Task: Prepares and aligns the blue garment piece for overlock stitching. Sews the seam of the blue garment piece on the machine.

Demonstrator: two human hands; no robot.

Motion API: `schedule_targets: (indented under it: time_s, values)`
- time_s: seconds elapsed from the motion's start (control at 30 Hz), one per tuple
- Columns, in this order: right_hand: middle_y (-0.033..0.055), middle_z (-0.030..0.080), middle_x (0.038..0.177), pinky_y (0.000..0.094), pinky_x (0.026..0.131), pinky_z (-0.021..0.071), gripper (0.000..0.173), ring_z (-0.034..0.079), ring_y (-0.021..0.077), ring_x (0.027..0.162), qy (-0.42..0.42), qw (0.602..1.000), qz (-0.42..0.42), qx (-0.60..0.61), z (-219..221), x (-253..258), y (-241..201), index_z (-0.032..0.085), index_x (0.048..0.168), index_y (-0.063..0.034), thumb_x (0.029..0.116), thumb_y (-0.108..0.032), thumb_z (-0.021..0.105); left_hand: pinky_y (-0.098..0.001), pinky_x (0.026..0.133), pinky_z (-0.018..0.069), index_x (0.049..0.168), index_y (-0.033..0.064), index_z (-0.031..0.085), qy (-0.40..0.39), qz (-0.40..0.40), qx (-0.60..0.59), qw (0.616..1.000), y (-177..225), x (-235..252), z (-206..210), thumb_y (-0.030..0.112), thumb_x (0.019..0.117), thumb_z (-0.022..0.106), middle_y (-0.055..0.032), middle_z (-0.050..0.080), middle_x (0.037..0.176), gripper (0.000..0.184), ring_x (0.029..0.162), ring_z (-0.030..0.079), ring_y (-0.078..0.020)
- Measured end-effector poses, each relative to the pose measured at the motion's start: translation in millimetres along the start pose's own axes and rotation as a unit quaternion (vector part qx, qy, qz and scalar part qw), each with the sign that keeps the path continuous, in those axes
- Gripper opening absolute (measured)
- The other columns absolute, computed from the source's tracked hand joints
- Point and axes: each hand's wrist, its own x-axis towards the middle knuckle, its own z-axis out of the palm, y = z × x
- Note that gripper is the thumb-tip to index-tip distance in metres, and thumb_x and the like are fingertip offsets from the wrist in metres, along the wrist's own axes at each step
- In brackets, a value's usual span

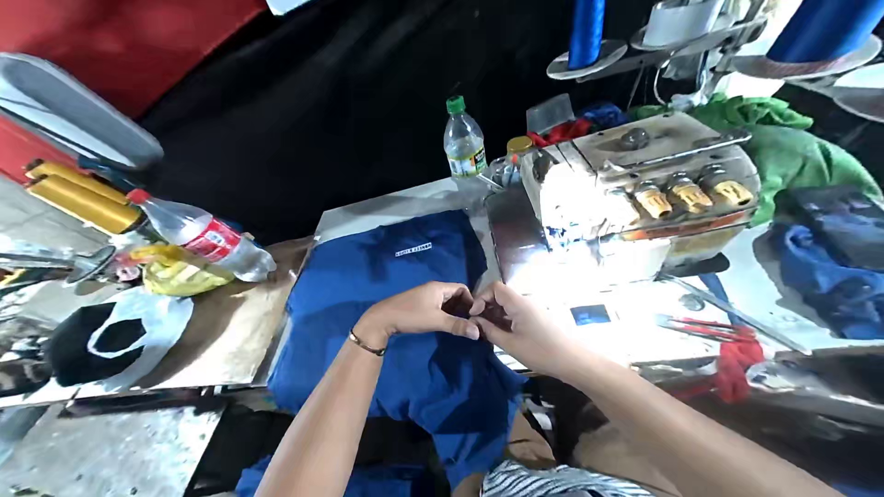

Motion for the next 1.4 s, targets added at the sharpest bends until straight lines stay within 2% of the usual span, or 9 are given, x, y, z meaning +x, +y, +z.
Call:
schedule_targets:
  time_s: [0.13,0.23,0.4,0.47,0.53,0.63,0.87,1.17,1.4]
  values:
    - [0.0024,0.066,0.092,0.0233,0.069,0.0570,0.017,0.064,0.0052,0.075,0.131,0.991,-0.029,-0.003,14,-14,12,0.060,0.111,-0.0045,0.0945,-0.009,0.063,-0.0190,0.053,0.0414,0.085,0.0055,0.068,0.062,-0.024,0.084,0.994,13,-2,5,0.015,0.0911,0.075,0.0016,0.061,0.068,0.014,0.059,0.053,-0.0036]
    - [0.0056,0.061,0.100,0.0297,0.073,0.0559,0.019,0.062,0.0125,0.090,0.206,0.970,-0.100,-0.083,34,-28,22,0.066,0.104,-0.0077,0.0937,-0.023,0.062,-0.0187,0.056,0.0452,0.089,0.0093,0.072,0.127,-0.002,0.108,0.986,14,-7,8,0.017,0.0916,0.075,0.0044,0.067,0.073,0.008,0.062,0.058,-0.0018]
    - [0.0103,0.065,0.096,0.0447,0.069,0.0558,0.053,0.064,0.0308,0.093,-0.023,0.939,-0.034,-0.343,36,-45,33,0.075,0.089,-0.0143,0.0969,-0.062,0.054,-0.0189,0.072,0.0527,0.096,0.0166,0.079,0.204,0.003,0.171,0.964,11,-13,11,0.023,0.0907,0.077,0.0084,0.071,0.091,0.009,0.083,0.065,-0.0004]
    - [0.0189,0.068,0.108,0.0577,0.082,0.0546,0.056,0.064,0.0401,0.106,-0.133,0.926,0.111,-0.335,8,-56,23,0.075,0.096,-0.0045,0.0992,-0.057,0.056,-0.0210,0.078,0.0535,0.099,0.0164,0.078,0.233,-0.004,0.194,0.953,10,-15,9,0.022,0.0906,0.077,0.0083,0.071,0.096,0.010,0.089,0.065,-0.0005]
    - [0.0220,0.070,0.098,0.0644,0.074,0.0546,0.053,0.069,0.0443,0.094,-0.119,0.900,0.185,-0.377,-19,-77,25,0.072,0.093,-0.0006,0.1012,-0.050,0.056,-0.0184,0.073,0.0533,0.099,0.0161,0.078,0.260,-0.006,0.193,0.946,9,-19,8,0.019,0.0913,0.076,0.0091,0.074,0.093,0.009,0.083,0.066,0.0017]
    - [0.0160,0.063,0.076,0.0554,0.058,0.0541,0.031,0.067,0.0374,0.072,0.022,0.896,0.069,-0.437,-42,-95,37,0.072,0.085,-0.0021,0.0956,-0.030,0.063,-0.0157,0.061,0.0480,0.098,0.0160,0.078,0.275,-0.015,0.182,0.944,8,-22,7,0.020,0.0917,0.076,0.0096,0.072,0.083,0.007,0.070,0.061,0.0031]
    - [0.0029,0.062,0.091,0.0320,0.059,0.0557,0.025,0.063,0.0145,0.074,0.125,0.976,-0.009,-0.179,25,-48,31,0.070,0.099,-0.0133,0.0928,-0.037,0.071,-0.0143,0.065,0.0510,0.099,0.0152,0.077,0.254,-0.005,0.168,0.952,9,-19,9,0.019,0.0919,0.075,0.0094,0.073,0.087,0.008,0.076,0.064,0.0027]
    - [-0.0027,0.065,0.082,0.0308,0.066,0.0505,0.013,0.062,0.0161,0.081,0.155,0.947,-0.113,-0.259,27,-42,35,0.075,0.090,-0.0167,0.0940,-0.024,0.064,-0.0153,0.064,0.0500,0.097,0.0167,0.077,0.260,-0.005,0.180,0.949,5,-23,7,0.021,0.0920,0.075,0.0099,0.072,0.085,0.007,0.073,0.063,0.0022]
    - [-0.0003,0.069,0.091,0.0310,0.073,0.0567,0.012,0.066,0.0118,0.083,0.026,0.989,0.005,-0.143,-7,-35,26,0.073,0.101,-0.0119,0.0919,-0.019,0.070,-0.0132,0.066,0.0512,0.098,0.0152,0.077,0.247,-0.009,0.179,0.952,15,-22,8,0.019,0.0902,0.077,0.0105,0.073,0.086,0.008,0.075,0.064,0.0043]
